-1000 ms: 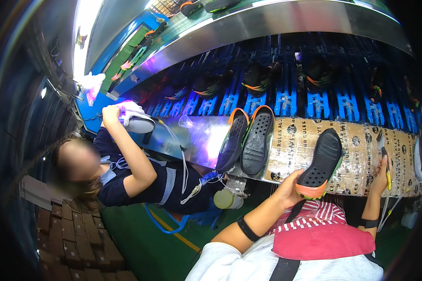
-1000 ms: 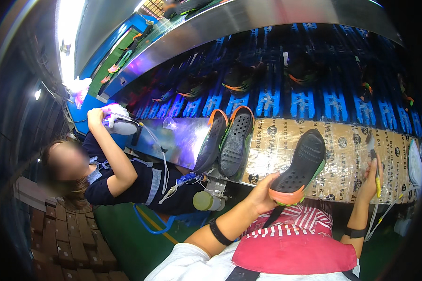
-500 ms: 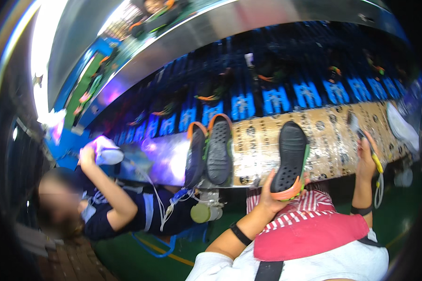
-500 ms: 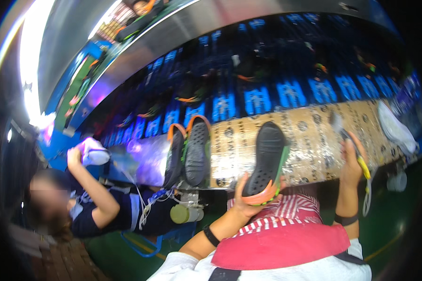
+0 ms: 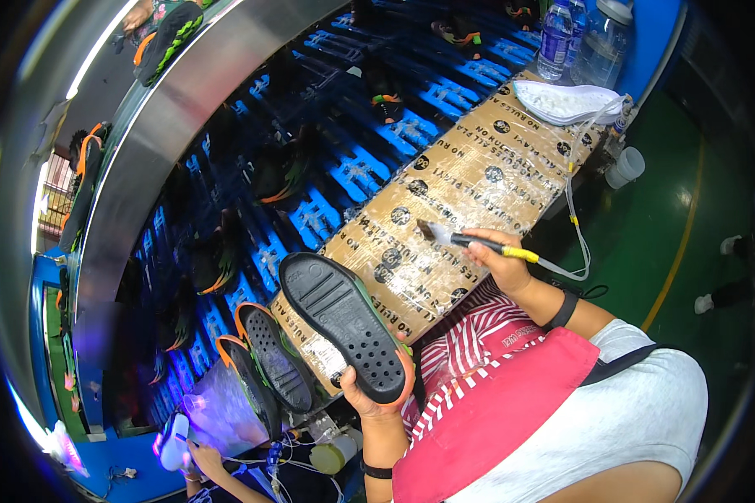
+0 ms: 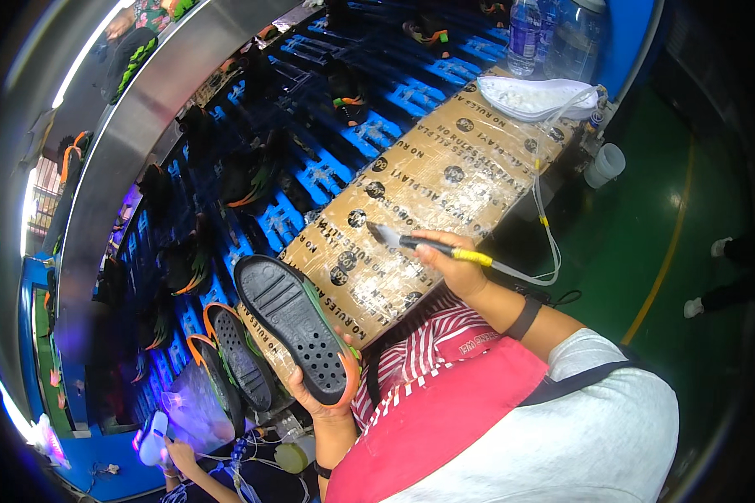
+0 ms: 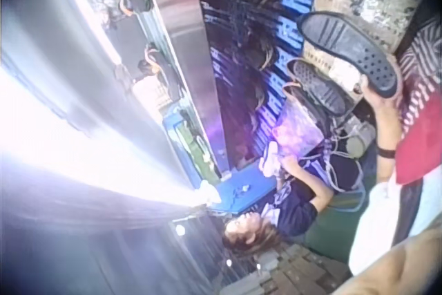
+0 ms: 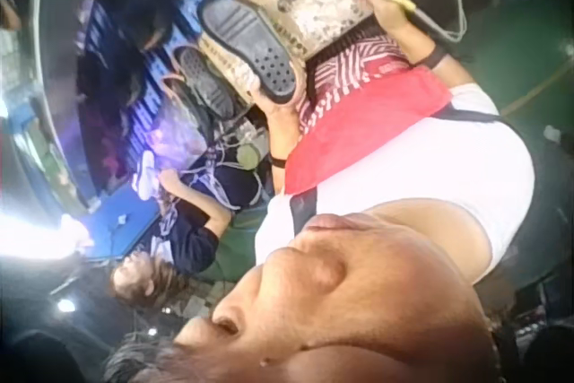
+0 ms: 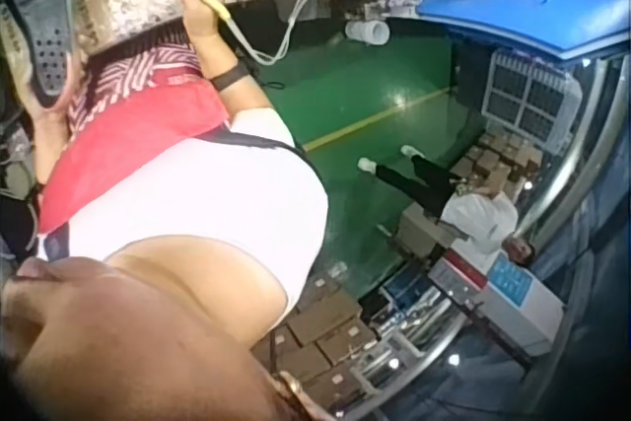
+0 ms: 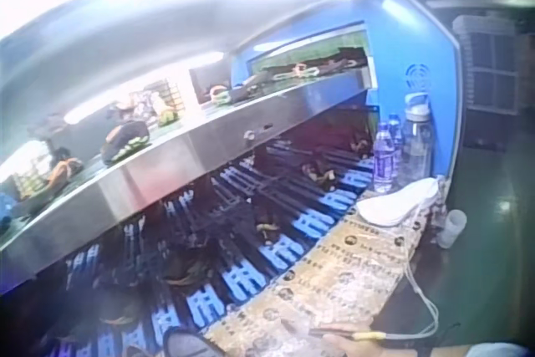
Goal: Applying adhesive/glue to the underside of shoe soles using a brush on a production line.
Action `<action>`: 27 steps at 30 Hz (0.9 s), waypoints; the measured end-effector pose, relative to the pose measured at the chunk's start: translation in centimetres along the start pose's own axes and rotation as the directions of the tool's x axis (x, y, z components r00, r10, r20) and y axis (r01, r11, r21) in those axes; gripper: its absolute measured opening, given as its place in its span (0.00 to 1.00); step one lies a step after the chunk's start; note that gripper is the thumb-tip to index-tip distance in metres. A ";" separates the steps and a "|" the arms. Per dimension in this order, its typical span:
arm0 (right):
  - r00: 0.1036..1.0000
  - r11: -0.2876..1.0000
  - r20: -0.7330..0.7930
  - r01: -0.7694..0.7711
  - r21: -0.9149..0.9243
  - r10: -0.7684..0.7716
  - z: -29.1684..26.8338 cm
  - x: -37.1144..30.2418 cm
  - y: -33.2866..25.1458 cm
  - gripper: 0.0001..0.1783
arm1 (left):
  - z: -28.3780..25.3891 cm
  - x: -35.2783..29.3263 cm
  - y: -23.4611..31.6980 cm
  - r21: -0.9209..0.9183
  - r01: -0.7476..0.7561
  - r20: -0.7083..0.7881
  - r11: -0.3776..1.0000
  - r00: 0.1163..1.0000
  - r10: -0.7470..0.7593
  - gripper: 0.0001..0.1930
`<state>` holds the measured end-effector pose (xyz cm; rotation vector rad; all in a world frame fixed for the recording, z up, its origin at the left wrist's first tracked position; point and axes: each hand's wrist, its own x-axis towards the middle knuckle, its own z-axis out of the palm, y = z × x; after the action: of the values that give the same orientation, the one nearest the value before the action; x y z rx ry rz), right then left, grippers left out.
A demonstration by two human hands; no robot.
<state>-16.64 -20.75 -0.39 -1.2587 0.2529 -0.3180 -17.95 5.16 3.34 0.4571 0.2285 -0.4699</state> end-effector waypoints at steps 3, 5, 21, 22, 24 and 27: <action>0.997 0.995 0.038 0.075 -0.070 -0.073 -0.8 -0.7 -0.3 0.16 | -0.3 0.0 -0.1 0.046 -0.017 -0.005 0.999 1.000 0.017 0.39; 1.000 0.997 0.010 0.004 0.072 -0.004 -1.5 -1.0 0.3 0.16 | -0.1 0.0 -0.2 0.050 -0.026 -0.009 0.998 1.000 0.026 0.38; 0.951 0.998 0.308 0.051 -0.044 -0.035 4.7 0.0 -8.0 0.13 | -0.8 0.6 -1.5 -0.101 0.035 0.094 0.994 0.995 -0.025 0.27; 0.922 0.991 0.387 0.072 -0.113 -0.023 5.5 -0.2 -8.6 0.13 | -0.8 0.6 -1.6 -0.105 0.050 0.134 0.993 0.990 -0.035 0.27; 0.823 0.906 0.508 0.387 -0.173 -0.255 7.2 -0.3 -8.7 0.12 | -1.0 0.5 -1.8 -0.159 0.054 0.135 0.986 0.990 -0.032 0.27; 0.622 0.700 0.594 0.702 -0.134 -0.510 9.8 -0.2 -8.8 0.11 | -1.5 0.6 -2.0 -0.282 0.079 0.124 0.956 0.991 -0.045 0.28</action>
<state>-14.15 -14.35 10.90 -1.7290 -0.6586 -0.5264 -18.55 4.06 1.10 0.1383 0.1952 -0.5141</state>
